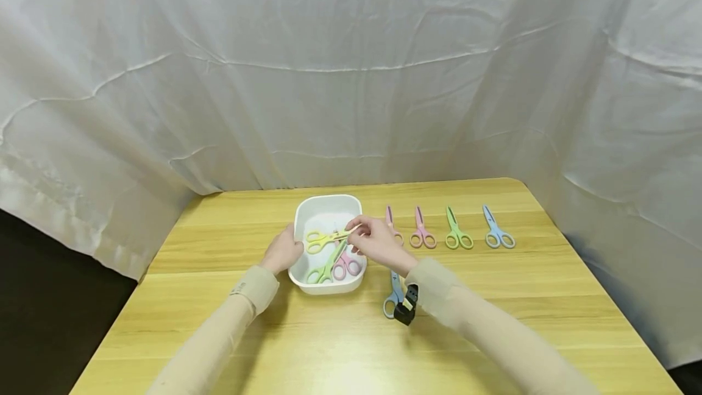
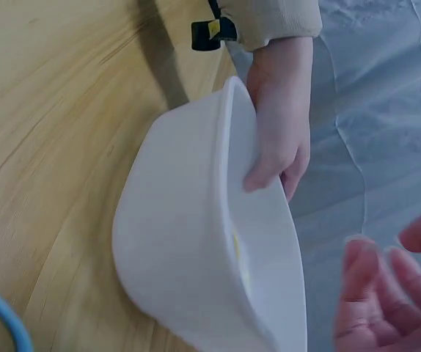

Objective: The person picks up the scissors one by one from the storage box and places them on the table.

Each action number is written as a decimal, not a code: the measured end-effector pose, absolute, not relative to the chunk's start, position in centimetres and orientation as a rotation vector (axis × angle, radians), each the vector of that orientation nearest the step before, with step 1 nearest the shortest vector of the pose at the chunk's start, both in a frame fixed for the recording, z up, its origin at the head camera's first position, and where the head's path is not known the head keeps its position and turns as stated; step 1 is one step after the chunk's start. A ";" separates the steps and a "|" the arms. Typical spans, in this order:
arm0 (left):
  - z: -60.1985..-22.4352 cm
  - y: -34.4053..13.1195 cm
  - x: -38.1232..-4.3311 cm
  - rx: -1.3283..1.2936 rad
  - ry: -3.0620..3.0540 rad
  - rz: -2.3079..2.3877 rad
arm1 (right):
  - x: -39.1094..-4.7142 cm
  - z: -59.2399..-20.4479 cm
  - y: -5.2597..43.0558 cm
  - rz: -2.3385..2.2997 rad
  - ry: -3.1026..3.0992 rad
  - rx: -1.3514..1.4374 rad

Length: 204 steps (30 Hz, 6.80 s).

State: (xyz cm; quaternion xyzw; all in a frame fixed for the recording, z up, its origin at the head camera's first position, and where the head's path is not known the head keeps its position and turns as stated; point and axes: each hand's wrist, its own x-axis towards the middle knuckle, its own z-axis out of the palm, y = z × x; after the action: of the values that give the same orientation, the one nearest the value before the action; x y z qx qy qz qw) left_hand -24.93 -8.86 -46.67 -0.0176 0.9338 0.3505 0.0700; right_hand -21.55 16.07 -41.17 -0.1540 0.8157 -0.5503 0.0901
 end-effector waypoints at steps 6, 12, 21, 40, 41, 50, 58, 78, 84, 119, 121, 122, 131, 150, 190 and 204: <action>-46.1 -9.1 -24.4 -0.015 2.808 1.066 | -21.9 -40.4 14.7 -1.746 2.393 -0.435; -45.6 -9.4 -23.8 0.049 2.814 1.066 | -22.4 -39.9 13.5 -1.694 2.434 -0.475; -45.1 -10.1 -23.7 -0.017 2.799 1.056 | -23.3 -39.3 12.4 -1.465 2.564 -0.593; -44.2 -10.5 -23.1 -0.032 2.758 1.125 | -24.0 -39.3 10.2 -0.762 2.556 -0.828; -44.3 -10.5 -23.0 -0.036 2.751 1.136 | -24.0 -39.3 10.0 -0.727 2.546 -0.832; -45.1 -10.7 -22.8 -0.034 2.690 1.256 | -23.9 -39.1 8.1 -0.478 2.490 -0.772; -45.4 -10.9 -22.8 -0.018 2.559 1.389 | -23.7 -39.1 6.8 -0.344 2.431 -0.713; -46.7 -10.8 -23.0 -0.008 2.398 1.522 | -24.7 -41.2 6.7 -0.461 2.165 -0.495; -46.5 -10.7 -22.9 0.009 2.410 1.522 | -25.3 -41.8 6.8 -0.529 2.134 -0.470; -46.5 -10.6 -23.0 -0.036 2.412 1.526 | -27.1 -42.4 6.7 -0.480 2.205 -0.422; -46.6 -10.5 -23.0 -0.032 2.413 1.531 | -27.4 -42.5 6.8 -0.508 2.210 -0.409; -46.7 -10.4 -23.0 -0.032 2.413 1.533 | -27.5 -42.5 6.8 -0.514 2.213 -0.408; -46.5 -10.4 -22.9 -0.038 2.406 1.528 | -27.7 -42.3 6.9 -0.582 2.230 -0.422; -46.6 -10.5 -22.9 -0.041 2.417 1.541 | -27.9 -42.6 5.0 -0.412 2.415 -0.391; -46.6 -10.2 -22.8 -0.057 2.457 1.486 | -28.6 -43.6 6.6 -0.576 2.410 -0.464; -46.7 -10.3 -22.7 -0.019 2.477 1.489 | -28.7 -43.5 7.9 -0.639 2.382 -0.552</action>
State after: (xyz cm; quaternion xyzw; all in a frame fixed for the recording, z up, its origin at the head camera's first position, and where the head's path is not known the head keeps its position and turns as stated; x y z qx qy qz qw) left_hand -22.73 -10.28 -46.71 -0.0064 0.8503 0.5111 0.1254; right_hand -28.69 7.94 -43.55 -0.2084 0.8984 -0.2411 0.3024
